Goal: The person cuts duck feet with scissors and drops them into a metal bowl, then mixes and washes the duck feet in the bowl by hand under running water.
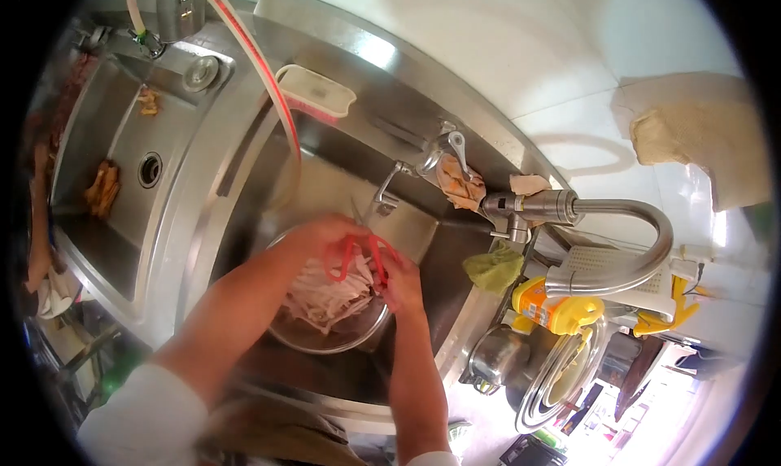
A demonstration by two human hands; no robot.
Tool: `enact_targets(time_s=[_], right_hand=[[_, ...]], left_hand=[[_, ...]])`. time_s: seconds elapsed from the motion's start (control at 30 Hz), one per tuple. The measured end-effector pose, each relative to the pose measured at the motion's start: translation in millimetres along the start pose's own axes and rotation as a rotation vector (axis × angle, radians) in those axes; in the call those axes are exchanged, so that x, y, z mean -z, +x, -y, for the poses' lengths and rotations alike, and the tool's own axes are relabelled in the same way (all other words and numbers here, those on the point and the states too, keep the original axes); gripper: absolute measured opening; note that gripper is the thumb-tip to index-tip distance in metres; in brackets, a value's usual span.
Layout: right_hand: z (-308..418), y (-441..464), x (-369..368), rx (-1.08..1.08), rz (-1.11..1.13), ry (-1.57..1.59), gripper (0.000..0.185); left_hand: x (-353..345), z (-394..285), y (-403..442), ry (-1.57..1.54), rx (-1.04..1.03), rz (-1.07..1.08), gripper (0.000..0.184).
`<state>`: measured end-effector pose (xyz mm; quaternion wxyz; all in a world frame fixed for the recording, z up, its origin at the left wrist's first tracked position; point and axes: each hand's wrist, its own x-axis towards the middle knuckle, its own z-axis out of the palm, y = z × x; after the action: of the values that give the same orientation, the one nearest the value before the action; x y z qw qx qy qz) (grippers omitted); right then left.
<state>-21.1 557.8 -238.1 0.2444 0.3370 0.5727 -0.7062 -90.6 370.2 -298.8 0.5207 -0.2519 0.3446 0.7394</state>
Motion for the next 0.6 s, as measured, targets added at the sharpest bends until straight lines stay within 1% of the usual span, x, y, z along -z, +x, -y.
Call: enact_targets(time_s=[0.1, 0.2, 0.3, 0.4, 0.5, 0.6], right_hand=[[2.4, -3.8, 2.0, 0.006, 0.023, -0.029, 0.022], [7.8, -7.8, 0.6, -0.008, 0.034, -0.051, 0.022], [8.8, -8.6, 1.8, -0.024, 0.038, -0.079, 0.022], [7.8, -7.5, 3.5, -0.031, 0.037, -0.08, 0.023], [3.5, -10.8, 4.1, -0.056, 0.04, -0.054, 0.025], [1.3, -15.0, 10.5, -0.066, 0.048, -0.037, 0.027]], left_hand=[[-1.3, -4.5, -3.3, 0.055, 0.017, -0.064, 0.026], [-1.2, -0.7, 9.4, -0.105, -0.023, -0.063, 0.026], [0.9, 0.1, 7.7, -0.134, -0.039, 0.025, 0.02], [4.1, 3.3, 23.9, -0.204, -0.048, 0.074, 0.019], [7.0, 9.0, 33.6, -0.23, -0.115, 0.034, 0.019], [7.5, 10.7, 45.9, -0.303, -0.104, 0.015, 0.019]])
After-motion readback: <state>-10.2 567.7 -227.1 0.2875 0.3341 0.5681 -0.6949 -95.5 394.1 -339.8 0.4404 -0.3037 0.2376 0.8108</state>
